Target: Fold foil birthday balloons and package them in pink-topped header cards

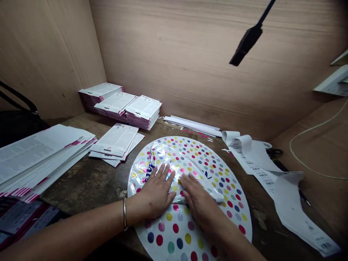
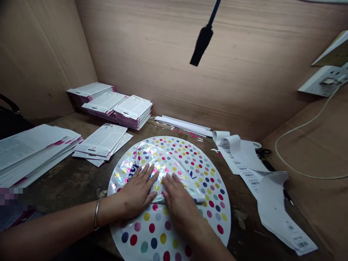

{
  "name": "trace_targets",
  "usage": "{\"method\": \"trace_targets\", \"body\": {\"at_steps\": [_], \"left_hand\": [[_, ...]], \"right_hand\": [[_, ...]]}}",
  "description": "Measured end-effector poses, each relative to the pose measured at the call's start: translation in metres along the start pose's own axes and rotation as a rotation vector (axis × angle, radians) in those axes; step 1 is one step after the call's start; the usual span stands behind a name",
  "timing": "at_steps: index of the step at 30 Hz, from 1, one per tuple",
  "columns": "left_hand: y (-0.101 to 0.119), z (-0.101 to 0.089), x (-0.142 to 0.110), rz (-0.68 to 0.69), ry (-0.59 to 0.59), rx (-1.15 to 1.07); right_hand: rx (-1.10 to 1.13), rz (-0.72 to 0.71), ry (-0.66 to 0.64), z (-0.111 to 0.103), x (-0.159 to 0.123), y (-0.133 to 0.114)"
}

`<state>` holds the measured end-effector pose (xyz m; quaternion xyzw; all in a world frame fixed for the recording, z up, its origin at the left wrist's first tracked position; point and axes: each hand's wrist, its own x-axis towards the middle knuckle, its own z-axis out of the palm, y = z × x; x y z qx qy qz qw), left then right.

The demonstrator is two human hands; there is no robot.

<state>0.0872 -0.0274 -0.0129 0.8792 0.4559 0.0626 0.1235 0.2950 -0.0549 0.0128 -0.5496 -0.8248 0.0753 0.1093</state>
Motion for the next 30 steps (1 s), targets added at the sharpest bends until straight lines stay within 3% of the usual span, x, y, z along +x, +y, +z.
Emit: {"method": "trace_targets", "body": {"at_steps": [2,5,7,9,12,13,16,20,23,27,30], "left_hand": [[-0.014,-0.010,0.004,-0.099,0.003,0.054],[-0.043,-0.029,0.010,-0.359,0.049,0.168],[-0.052,-0.039,0.010,-0.439,0.104,0.215],[-0.049,-0.040,0.005,-0.303,0.119,0.213],[-0.034,-0.031,-0.011,-0.036,0.024,0.130],[-0.032,-0.028,-0.016,-0.022,-0.013,0.101],[-0.038,-0.033,-0.026,-0.202,-0.025,0.046],[-0.064,-0.058,-0.006,-0.512,0.093,-0.357],[-0.075,-0.071,0.026,-0.648,0.047,-0.575],[-0.074,-0.066,0.051,-0.665,-0.047,-0.770],[-0.069,-0.059,0.052,-0.568,-0.031,-0.925]], "right_hand": [[0.041,-0.007,-0.116,0.011,0.001,-0.010],[0.060,0.043,-0.158,0.016,0.002,-0.011],[0.067,0.059,-0.176,0.015,0.002,-0.008],[0.059,0.068,-0.178,0.014,0.002,-0.006],[0.038,0.071,-0.174,0.014,0.001,-0.008],[0.038,0.071,-0.178,0.014,0.001,-0.009],[0.065,0.080,-0.198,0.013,0.001,-0.012],[0.074,0.097,-0.213,0.010,0.002,-0.012],[0.075,0.101,-0.206,0.008,0.002,-0.013],[0.123,0.090,-0.194,0.009,-0.005,-0.016],[0.193,0.120,-0.149,0.006,-0.008,-0.010]]}}
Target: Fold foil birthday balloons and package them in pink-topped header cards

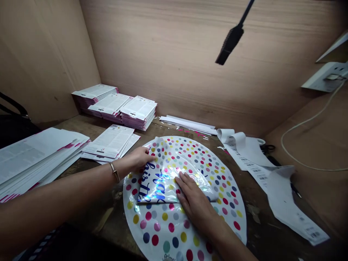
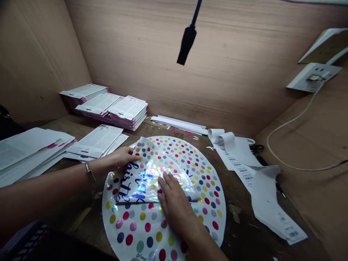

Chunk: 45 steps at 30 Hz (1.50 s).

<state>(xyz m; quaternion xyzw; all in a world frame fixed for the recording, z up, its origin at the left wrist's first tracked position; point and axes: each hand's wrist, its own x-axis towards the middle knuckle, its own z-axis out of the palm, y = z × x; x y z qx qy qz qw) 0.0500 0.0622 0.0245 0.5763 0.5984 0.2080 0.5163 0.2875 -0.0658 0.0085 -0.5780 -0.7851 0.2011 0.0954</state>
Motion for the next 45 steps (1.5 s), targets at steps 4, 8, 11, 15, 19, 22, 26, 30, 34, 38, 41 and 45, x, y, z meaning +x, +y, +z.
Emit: {"method": "trace_targets", "body": {"at_steps": [4,8,11,15,19,22,26,30,34,38,41,45], "left_hand": [[0.017,0.001,-0.006,0.228,-0.118,-0.164],[0.065,-0.010,-0.022,0.566,-0.250,-0.223],[0.089,-0.019,-0.041,1.002,-0.061,-0.083],[0.054,-0.015,-0.054,1.274,0.214,0.297],[-0.021,0.008,-0.052,1.170,-0.050,0.624],[-0.052,0.016,-0.054,1.050,-0.233,0.737],[-0.056,0.014,-0.057,0.956,-0.245,0.653],[-0.054,0.011,-0.057,0.946,-0.219,0.598],[-0.046,0.016,-0.061,0.816,-0.094,0.590],[-0.035,0.029,-0.064,0.516,0.121,0.678],[-0.031,0.037,-0.061,0.429,0.240,0.658],[-0.028,0.042,-0.056,0.413,0.250,0.644]], "right_hand": [[0.118,0.100,0.349,-0.043,0.024,0.020],[0.322,-0.017,0.331,-0.119,0.047,0.028],[0.205,-0.165,0.359,-0.145,0.032,0.017],[-0.277,-0.298,0.769,-0.101,-0.014,0.008],[-0.370,-0.295,0.396,-0.031,-0.045,0.019],[-0.253,-0.205,0.233,-0.008,-0.057,0.021],[-0.107,-0.118,0.250,-0.006,-0.065,0.016],[0.013,-0.069,0.278,-0.007,-0.066,0.017],[0.173,0.073,0.265,-0.011,-0.055,0.020],[0.243,0.309,0.243,-0.019,-0.039,0.019],[0.141,0.395,0.252,-0.021,-0.027,0.016],[-0.048,0.442,0.254,-0.018,-0.018,0.013]]}}
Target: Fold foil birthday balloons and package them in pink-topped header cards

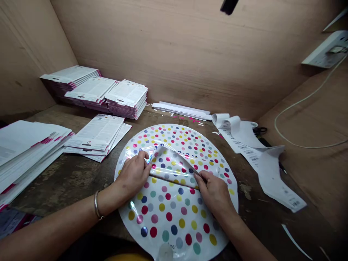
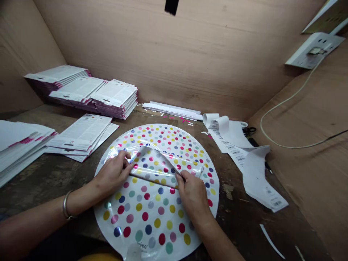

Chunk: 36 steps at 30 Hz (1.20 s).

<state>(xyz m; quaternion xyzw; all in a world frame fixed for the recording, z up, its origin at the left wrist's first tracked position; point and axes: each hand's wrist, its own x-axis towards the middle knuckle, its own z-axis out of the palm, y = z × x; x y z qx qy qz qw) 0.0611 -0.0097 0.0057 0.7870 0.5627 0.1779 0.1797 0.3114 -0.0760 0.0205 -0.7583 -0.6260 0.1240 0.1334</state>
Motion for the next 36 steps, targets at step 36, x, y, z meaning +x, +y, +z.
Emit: {"method": "trace_targets", "body": {"at_steps": [36], "left_hand": [[0.021,0.034,0.038,0.453,-0.222,0.258]], "right_hand": [[-0.104,-0.285,0.095,-0.024,0.033,0.030]]}}
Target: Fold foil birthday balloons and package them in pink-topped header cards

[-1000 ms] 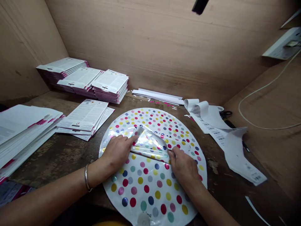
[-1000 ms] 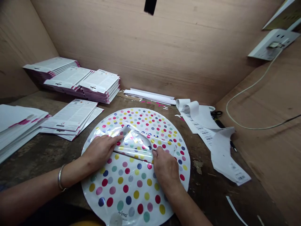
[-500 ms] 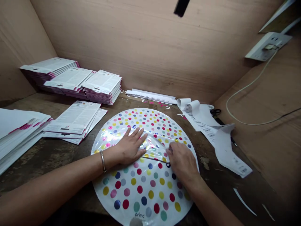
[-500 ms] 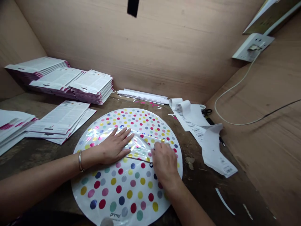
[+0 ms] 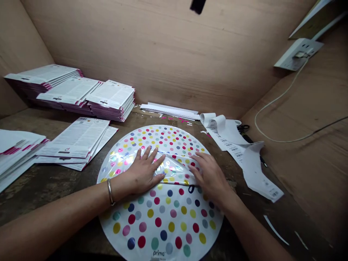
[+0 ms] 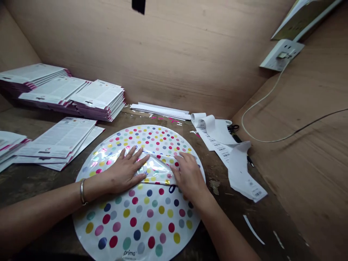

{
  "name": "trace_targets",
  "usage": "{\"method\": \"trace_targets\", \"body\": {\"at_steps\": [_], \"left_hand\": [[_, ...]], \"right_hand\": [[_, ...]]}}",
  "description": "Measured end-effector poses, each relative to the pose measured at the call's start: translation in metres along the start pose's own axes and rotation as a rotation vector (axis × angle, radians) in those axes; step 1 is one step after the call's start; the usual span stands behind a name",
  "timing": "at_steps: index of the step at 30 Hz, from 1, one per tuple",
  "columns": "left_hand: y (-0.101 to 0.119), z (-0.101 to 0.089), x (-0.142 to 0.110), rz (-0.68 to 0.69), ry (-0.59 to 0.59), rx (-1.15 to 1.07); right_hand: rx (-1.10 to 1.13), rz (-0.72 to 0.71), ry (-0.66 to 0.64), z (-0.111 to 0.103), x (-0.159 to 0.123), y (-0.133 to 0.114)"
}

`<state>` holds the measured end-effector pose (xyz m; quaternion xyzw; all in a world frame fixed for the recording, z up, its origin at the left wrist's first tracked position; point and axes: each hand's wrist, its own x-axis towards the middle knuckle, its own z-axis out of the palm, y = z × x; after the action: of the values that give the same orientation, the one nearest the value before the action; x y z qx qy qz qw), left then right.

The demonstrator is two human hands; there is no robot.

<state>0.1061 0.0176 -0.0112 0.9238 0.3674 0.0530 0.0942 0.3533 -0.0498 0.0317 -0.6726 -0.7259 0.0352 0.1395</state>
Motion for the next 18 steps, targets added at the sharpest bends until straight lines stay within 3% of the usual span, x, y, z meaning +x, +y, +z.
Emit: {"method": "trace_targets", "body": {"at_steps": [5,9,13,16,18], "left_hand": [[0.001,-0.001,0.000,0.012,-0.004,-0.002],[-0.002,-0.004,0.000,0.022,-0.013,-0.008],[-0.001,-0.016,-0.007,0.118,0.105,0.001],[0.005,-0.023,-0.020,0.232,0.278,-0.014],[0.009,-0.023,-0.029,0.276,0.279,-0.056]], "right_hand": [[0.132,0.003,-0.262,0.011,0.079,-0.031],[0.212,0.084,-0.469,0.013,0.112,-0.034],[0.387,0.187,-0.579,0.003,0.104,-0.030],[0.572,0.333,-0.530,0.003,0.079,-0.035],[0.680,0.451,-0.485,0.009,0.059,-0.041]]}}
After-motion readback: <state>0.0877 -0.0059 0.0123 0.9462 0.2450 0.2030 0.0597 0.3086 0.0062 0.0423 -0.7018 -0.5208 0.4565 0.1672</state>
